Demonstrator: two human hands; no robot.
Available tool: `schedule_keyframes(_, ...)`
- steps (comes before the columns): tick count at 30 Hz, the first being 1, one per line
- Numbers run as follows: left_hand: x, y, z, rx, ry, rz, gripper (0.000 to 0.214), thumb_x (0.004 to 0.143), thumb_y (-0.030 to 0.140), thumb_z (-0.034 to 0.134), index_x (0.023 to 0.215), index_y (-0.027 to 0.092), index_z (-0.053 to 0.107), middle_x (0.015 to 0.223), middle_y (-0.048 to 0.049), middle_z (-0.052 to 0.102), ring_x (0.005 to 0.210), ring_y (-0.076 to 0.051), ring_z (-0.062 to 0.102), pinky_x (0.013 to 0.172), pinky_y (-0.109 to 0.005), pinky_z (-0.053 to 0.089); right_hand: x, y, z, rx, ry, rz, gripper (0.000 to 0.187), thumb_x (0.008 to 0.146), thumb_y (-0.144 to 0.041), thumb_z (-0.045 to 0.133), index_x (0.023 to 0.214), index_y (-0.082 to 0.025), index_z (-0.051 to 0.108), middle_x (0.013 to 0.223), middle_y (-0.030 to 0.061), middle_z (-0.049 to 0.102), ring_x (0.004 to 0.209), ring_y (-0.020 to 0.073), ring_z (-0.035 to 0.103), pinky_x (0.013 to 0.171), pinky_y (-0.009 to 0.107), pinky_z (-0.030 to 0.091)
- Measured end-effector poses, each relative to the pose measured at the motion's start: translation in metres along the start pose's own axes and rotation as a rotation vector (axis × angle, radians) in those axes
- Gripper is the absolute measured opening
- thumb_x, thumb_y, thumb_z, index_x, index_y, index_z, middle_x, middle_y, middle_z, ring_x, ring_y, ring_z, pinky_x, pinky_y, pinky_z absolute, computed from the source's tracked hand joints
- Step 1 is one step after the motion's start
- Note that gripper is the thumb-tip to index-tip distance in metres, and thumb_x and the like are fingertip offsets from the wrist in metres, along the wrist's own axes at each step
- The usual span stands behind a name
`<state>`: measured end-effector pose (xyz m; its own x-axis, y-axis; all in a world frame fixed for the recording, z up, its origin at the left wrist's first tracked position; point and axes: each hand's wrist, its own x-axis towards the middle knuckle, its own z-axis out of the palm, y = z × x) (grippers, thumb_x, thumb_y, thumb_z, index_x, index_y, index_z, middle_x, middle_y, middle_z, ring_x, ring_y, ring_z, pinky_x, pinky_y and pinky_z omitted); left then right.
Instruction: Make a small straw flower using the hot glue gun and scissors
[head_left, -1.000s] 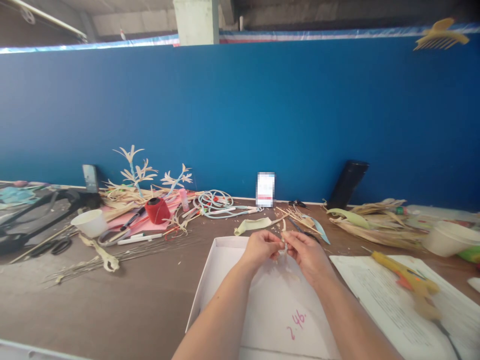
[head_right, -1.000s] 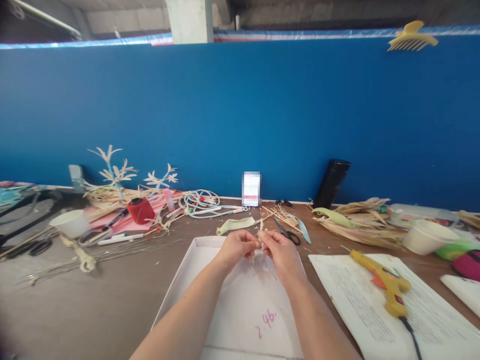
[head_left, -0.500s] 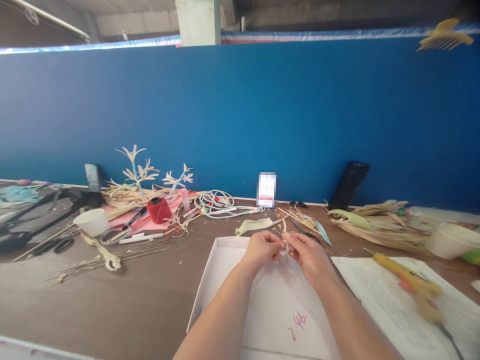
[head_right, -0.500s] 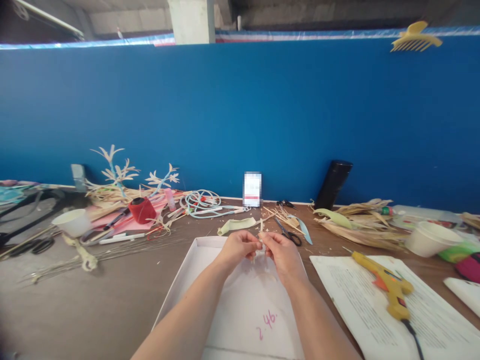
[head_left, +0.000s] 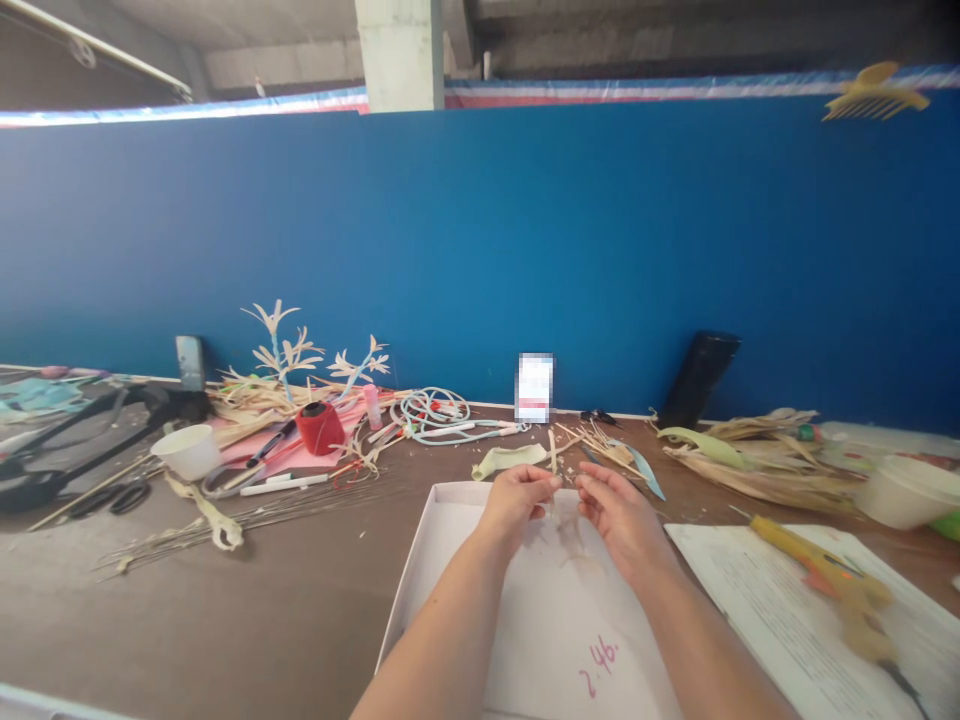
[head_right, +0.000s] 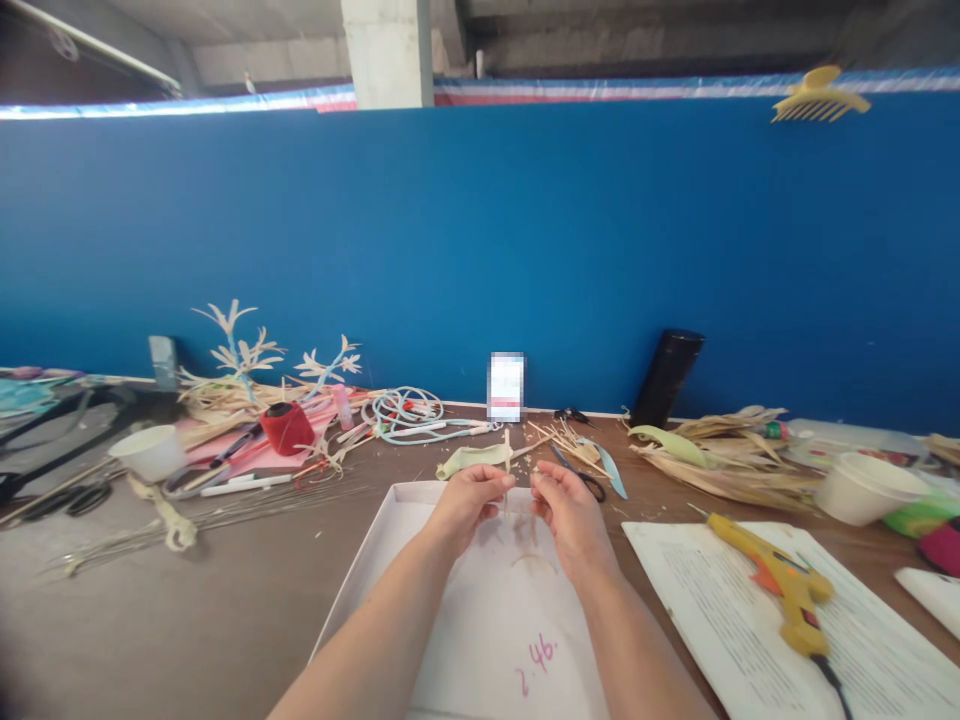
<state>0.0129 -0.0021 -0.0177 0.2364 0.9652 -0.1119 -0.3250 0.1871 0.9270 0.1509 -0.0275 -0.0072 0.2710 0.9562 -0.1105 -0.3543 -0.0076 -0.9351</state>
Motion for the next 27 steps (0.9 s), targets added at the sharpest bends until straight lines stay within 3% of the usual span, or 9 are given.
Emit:
schedule_keyframes(9,0.0025,0.0002,0.0004,-0.033,0.053,0.003,0.037,0.051,0.033,0.08,0.076,0.014,0.059,0.064,0.0026,0.055,0.055,-0.006,0.046,0.051,-0.02,0.034,0.0016,0.0044,-0.0003,0.036,-0.061,-0.021,0.033,0.06,-0.027,0.079,0.089,-0.019,0.063,0.086,0.003,0.068,0.081,0.0149,0.063,0.072,0.024,0.054)
schedule_keyframes(14,0.0007,0.0037,0.0034,-0.073,0.095,-0.007,0.043,0.049,0.027,0.081,0.082,0.015,0.055,0.06,0.0045,0.054,0.052,-0.006,0.045,0.049,-0.02,0.032,0.0023,0.0051,-0.001,0.014,-0.072,-0.024,0.03,0.061,-0.031,0.079,0.085,-0.02,0.064,0.086,0.0031,0.069,0.082,0.0149,0.063,0.071,0.023,0.054)
schedule_keyframes(19,0.0004,0.0031,0.0018,-0.058,0.032,0.02,0.046,0.054,0.029,0.079,0.092,0.013,0.061,0.062,0.0031,0.057,0.052,-0.006,0.046,0.052,-0.02,0.033,-0.0004,0.0025,0.0014,-0.045,-0.074,-0.006,0.03,0.061,-0.036,0.078,0.083,-0.018,0.067,0.087,0.0056,0.07,0.081,0.0168,0.063,0.068,0.025,0.053)
schedule_keyframes(23,0.0019,0.0014,0.0011,-0.032,0.038,0.012,0.041,0.055,0.03,0.078,0.09,0.012,0.065,0.072,-0.0011,0.062,0.059,-0.007,0.049,0.056,-0.021,0.034,-0.003,0.0006,0.0019,-0.128,-0.057,-0.014,0.032,0.062,-0.041,0.076,0.083,-0.018,0.068,0.089,0.0061,0.068,0.078,0.0172,0.061,0.063,0.026,0.051)
schedule_keyframes(27,0.0018,0.0022,0.0023,-0.027,0.053,0.012,0.039,0.053,0.03,0.079,0.085,0.012,0.066,0.068,0.0001,0.058,0.057,-0.006,0.047,0.055,-0.021,0.033,-0.0009,0.0029,-0.0015,-0.242,0.005,-0.074,0.033,0.062,-0.044,0.074,0.085,-0.021,0.07,0.082,0.0025,0.065,0.074,0.0147,0.057,0.057,0.022,0.046)
